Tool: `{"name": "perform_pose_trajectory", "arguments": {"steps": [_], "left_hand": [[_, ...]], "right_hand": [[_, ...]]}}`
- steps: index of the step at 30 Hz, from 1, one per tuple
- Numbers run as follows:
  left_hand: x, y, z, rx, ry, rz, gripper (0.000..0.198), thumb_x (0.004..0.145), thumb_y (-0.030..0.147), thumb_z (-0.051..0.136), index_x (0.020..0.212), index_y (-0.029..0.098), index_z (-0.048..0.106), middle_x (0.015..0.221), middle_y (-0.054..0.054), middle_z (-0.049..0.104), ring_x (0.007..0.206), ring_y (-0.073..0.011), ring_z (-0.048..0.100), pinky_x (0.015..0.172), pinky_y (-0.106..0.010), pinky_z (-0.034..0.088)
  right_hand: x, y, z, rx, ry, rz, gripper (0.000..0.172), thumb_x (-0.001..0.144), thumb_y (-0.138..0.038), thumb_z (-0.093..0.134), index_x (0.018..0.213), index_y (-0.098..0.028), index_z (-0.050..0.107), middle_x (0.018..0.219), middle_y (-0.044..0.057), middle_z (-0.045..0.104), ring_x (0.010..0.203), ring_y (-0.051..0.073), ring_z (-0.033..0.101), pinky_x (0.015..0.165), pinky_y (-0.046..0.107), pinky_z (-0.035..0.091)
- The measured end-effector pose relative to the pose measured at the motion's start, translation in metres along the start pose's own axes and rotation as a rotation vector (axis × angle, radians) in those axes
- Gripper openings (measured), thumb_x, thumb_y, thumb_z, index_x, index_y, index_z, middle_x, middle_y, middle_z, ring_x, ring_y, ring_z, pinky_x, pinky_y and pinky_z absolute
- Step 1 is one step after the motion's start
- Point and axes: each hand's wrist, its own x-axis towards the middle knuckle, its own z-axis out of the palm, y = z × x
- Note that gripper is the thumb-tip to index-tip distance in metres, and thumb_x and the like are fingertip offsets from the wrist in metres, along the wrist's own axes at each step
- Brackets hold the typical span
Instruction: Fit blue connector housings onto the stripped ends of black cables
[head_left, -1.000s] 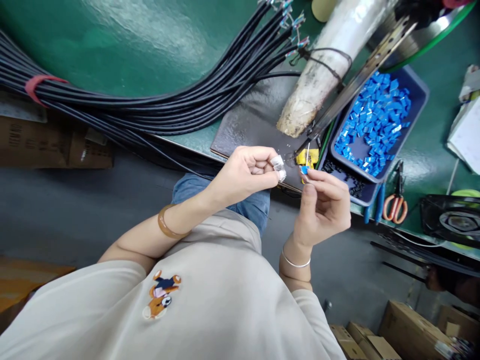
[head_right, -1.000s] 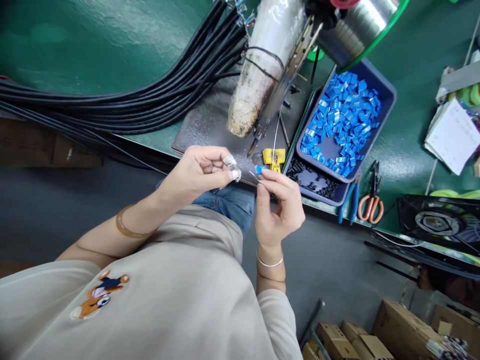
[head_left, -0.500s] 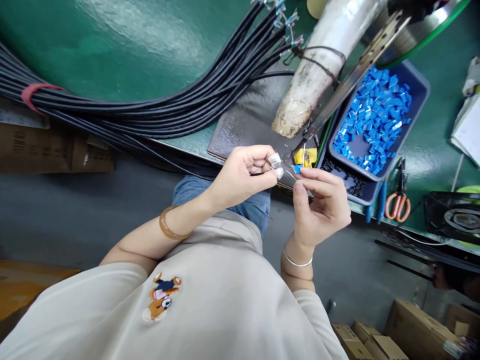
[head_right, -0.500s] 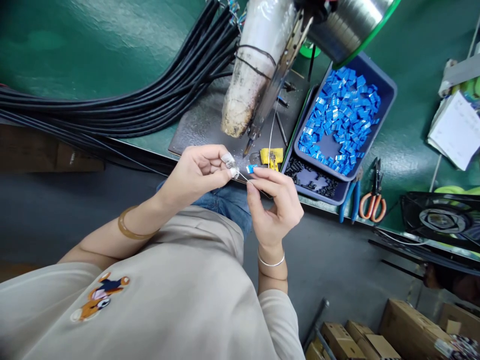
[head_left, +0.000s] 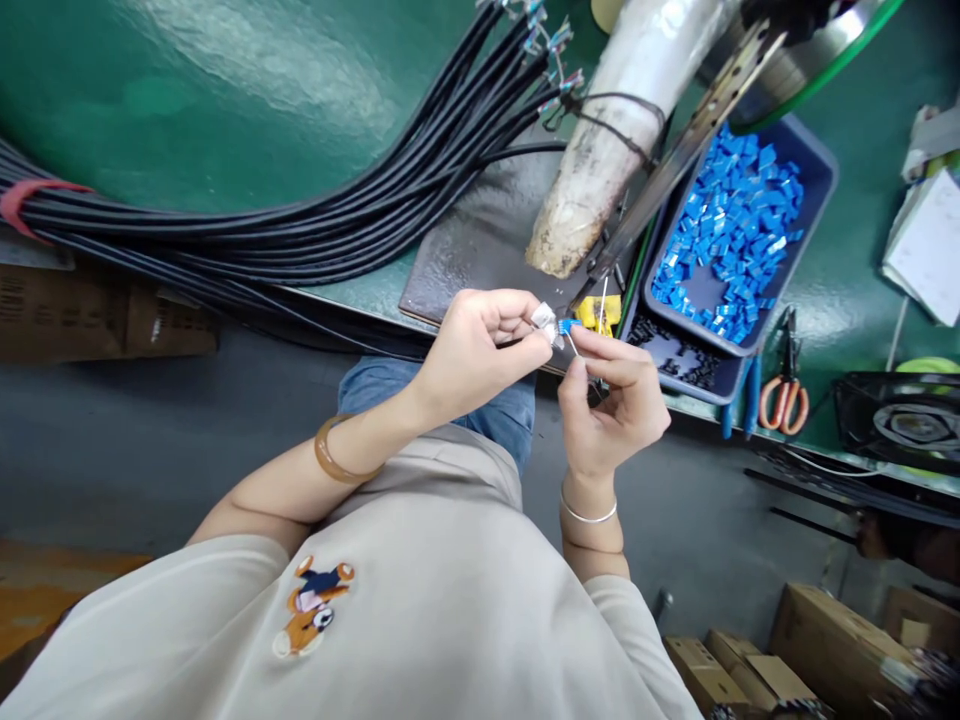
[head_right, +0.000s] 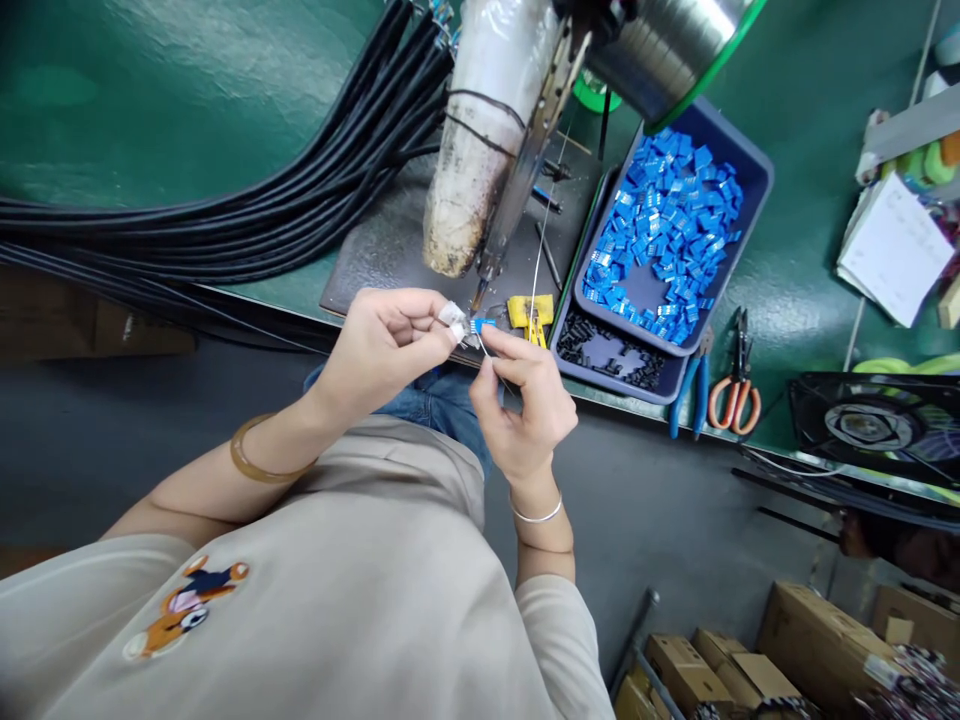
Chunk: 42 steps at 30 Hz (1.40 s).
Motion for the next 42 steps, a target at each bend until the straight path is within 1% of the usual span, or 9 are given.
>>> {"name": "perform_pose_trajectory", "arguments": {"steps": [4, 8, 13, 21, 25, 30, 34, 38, 42], "left_hand": [[0.002, -0.004, 0.002, 0.069, 0.052, 0.075, 0.016, 0.072, 0.009, 0.058, 0.059, 0.015, 0.051, 0.053, 0.004, 0.040, 0.049, -0.0032, 0.034, 0.045, -0.017, 0.027], [0.004, -0.006, 0.003, 0.112, 0.077, 0.141, 0.019, 0.070, 0.007, 0.058, 0.056, 0.015, 0.048, 0.052, 0.005, 0.037, 0.048, -0.0030, 0.032, 0.043, -0.017, 0.025], [0.005, -0.004, 0.006, 0.138, 0.089, 0.174, 0.020, 0.072, 0.006, 0.057, 0.057, 0.015, 0.047, 0.051, 0.005, 0.037, 0.048, -0.0031, 0.032, 0.043, -0.017, 0.027], [0.008, -0.001, 0.007, 0.163, 0.108, 0.266, 0.023, 0.070, 0.000, 0.055, 0.056, 0.015, 0.045, 0.051, 0.007, 0.031, 0.047, -0.0017, 0.024, 0.040, -0.016, 0.021], [0.008, 0.001, 0.006, 0.155, 0.108, 0.268, 0.022, 0.071, 0.000, 0.055, 0.057, 0.015, 0.046, 0.051, 0.007, 0.033, 0.047, -0.0016, 0.026, 0.039, -0.016, 0.021], [0.007, 0.003, 0.006, 0.165, 0.101, 0.280, 0.023, 0.072, -0.001, 0.055, 0.058, 0.015, 0.046, 0.051, 0.007, 0.032, 0.047, -0.0014, 0.024, 0.039, -0.016, 0.021], [0.007, 0.003, 0.004, 0.177, 0.106, 0.260, 0.023, 0.072, 0.000, 0.056, 0.057, 0.015, 0.046, 0.051, 0.006, 0.032, 0.047, -0.0018, 0.026, 0.040, -0.016, 0.021], [0.006, 0.000, 0.003, 0.188, 0.104, 0.207, 0.023, 0.071, 0.003, 0.056, 0.055, 0.015, 0.046, 0.051, 0.006, 0.035, 0.047, -0.0026, 0.031, 0.042, -0.017, 0.026], [0.006, -0.002, 0.002, 0.194, 0.099, 0.175, 0.020, 0.070, 0.005, 0.058, 0.055, 0.015, 0.048, 0.050, 0.005, 0.038, 0.047, -0.0032, 0.034, 0.043, -0.017, 0.029]], "right_hand": [[0.003, 0.001, 0.000, -0.103, -0.016, -0.107, 0.018, 0.082, -0.006, 0.062, 0.086, -0.022, 0.055, 0.100, 0.002, 0.075, 0.089, 0.015, 0.073, 0.078, 0.030, 0.061], [0.005, 0.002, 0.000, -0.187, -0.009, -0.168, 0.018, 0.080, -0.006, 0.064, 0.086, -0.021, 0.055, 0.099, 0.002, 0.075, 0.086, 0.014, 0.073, 0.076, 0.027, 0.060], [0.007, 0.002, 0.000, -0.191, -0.004, -0.191, 0.021, 0.078, -0.004, 0.066, 0.086, -0.020, 0.056, 0.098, 0.004, 0.076, 0.086, 0.014, 0.074, 0.076, 0.026, 0.060], [0.012, 0.003, -0.002, -0.181, -0.012, -0.206, 0.020, 0.077, -0.005, 0.067, 0.086, -0.020, 0.057, 0.099, 0.005, 0.076, 0.087, 0.015, 0.073, 0.075, 0.026, 0.060], [0.013, 0.003, -0.003, -0.187, -0.019, -0.210, 0.021, 0.076, -0.004, 0.069, 0.085, -0.019, 0.058, 0.099, 0.005, 0.076, 0.086, 0.016, 0.074, 0.076, 0.027, 0.060], [0.015, 0.000, -0.003, -0.205, -0.021, -0.214, 0.022, 0.076, -0.004, 0.069, 0.085, -0.021, 0.058, 0.099, 0.004, 0.076, 0.086, 0.016, 0.074, 0.075, 0.028, 0.061], [0.016, -0.001, -0.003, -0.227, -0.030, -0.220, 0.022, 0.076, -0.005, 0.068, 0.083, -0.021, 0.057, 0.099, 0.003, 0.076, 0.086, 0.015, 0.074, 0.075, 0.027, 0.062], [0.015, 0.000, -0.004, -0.244, -0.078, -0.245, 0.022, 0.075, -0.005, 0.068, 0.082, -0.021, 0.055, 0.100, 0.005, 0.076, 0.087, 0.015, 0.074, 0.074, 0.025, 0.061], [0.013, 0.001, -0.005, -0.247, -0.081, -0.238, 0.021, 0.076, -0.005, 0.067, 0.083, -0.021, 0.055, 0.100, 0.004, 0.076, 0.087, 0.014, 0.073, 0.075, 0.024, 0.061]]}}
